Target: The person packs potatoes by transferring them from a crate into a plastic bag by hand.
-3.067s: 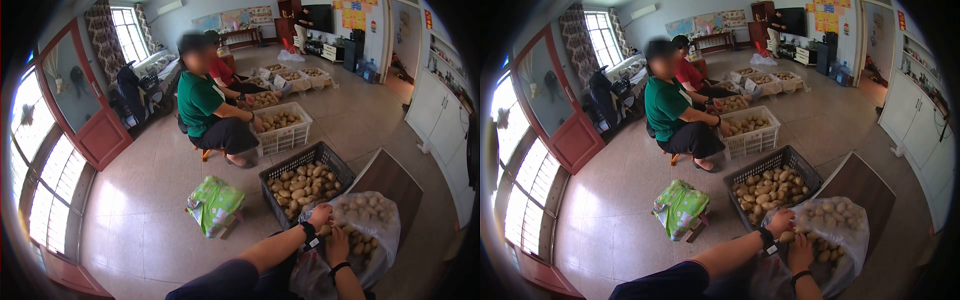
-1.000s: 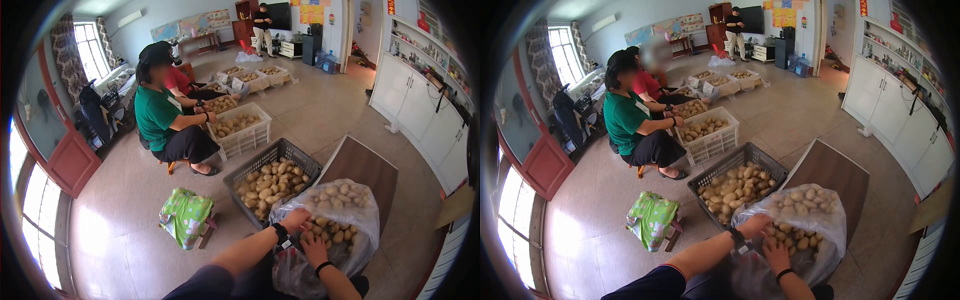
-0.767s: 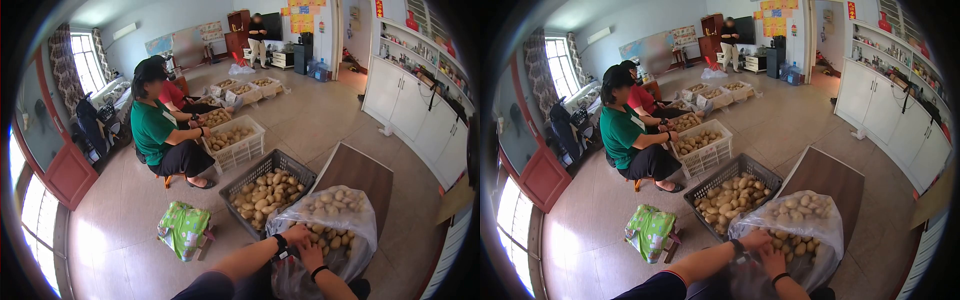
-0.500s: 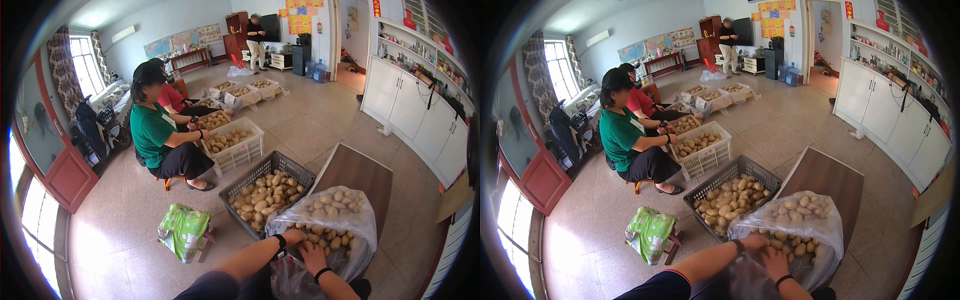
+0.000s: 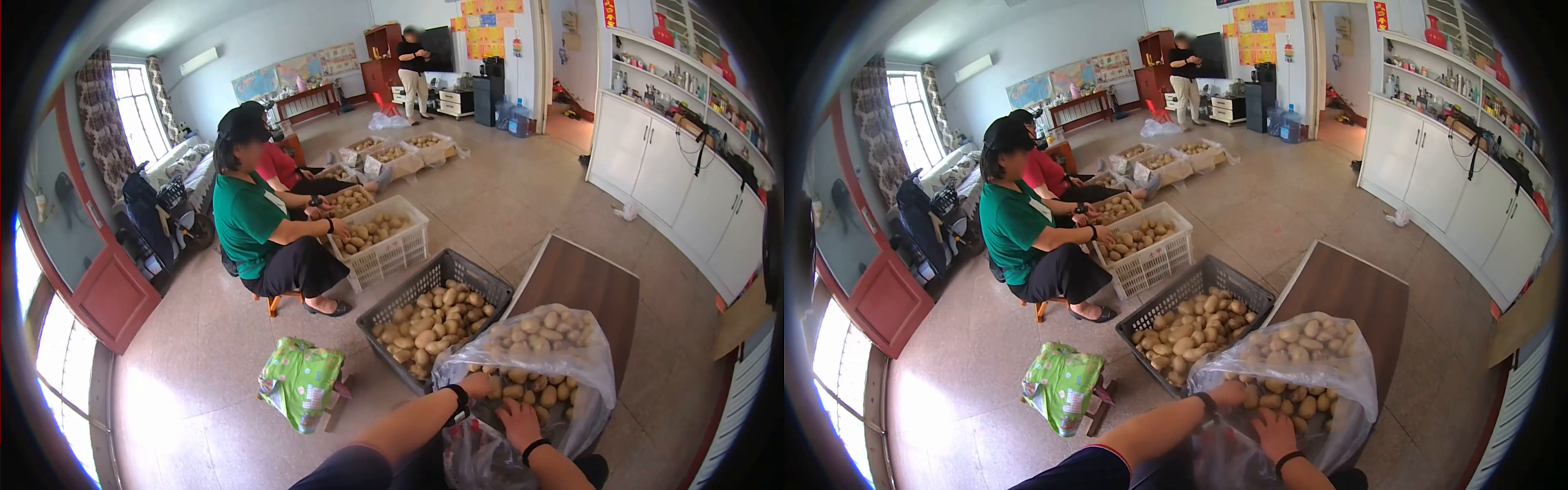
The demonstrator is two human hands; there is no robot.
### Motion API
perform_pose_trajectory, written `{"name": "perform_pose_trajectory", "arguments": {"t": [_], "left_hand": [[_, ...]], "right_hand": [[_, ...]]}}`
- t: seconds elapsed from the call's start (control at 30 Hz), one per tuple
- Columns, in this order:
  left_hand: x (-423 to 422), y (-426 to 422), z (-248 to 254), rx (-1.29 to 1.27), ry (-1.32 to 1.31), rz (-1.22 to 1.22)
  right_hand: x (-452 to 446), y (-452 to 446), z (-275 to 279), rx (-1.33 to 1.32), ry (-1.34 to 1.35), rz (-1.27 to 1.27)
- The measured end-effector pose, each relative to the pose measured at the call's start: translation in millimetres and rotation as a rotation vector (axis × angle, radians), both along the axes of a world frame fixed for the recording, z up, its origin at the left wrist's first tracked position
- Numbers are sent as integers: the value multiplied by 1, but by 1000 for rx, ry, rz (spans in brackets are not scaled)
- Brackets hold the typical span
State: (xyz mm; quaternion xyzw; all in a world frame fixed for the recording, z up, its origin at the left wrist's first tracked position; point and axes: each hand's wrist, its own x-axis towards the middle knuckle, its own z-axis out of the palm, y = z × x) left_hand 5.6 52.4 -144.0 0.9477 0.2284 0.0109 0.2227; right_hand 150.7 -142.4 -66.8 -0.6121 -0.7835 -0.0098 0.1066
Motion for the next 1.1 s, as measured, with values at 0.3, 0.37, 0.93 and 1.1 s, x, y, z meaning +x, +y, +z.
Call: {"name": "perform_pose_trajectory", "arguments": {"t": [0.3,0.37,0.93,1.1], "left_hand": [[0,-23,82,-738,-135,419],[1,-28,88,-866,-158,447],[-12,-29,137,-1403,-290,371],[-12,-24,133,-1505,-573,540]], "right_hand": [[-12,3,28,-83,330,-153],[-13,8,17,-9,494,-173],[-10,42,11,-146,1556,-490],[-2,29,-1,192,840,-389]]}}
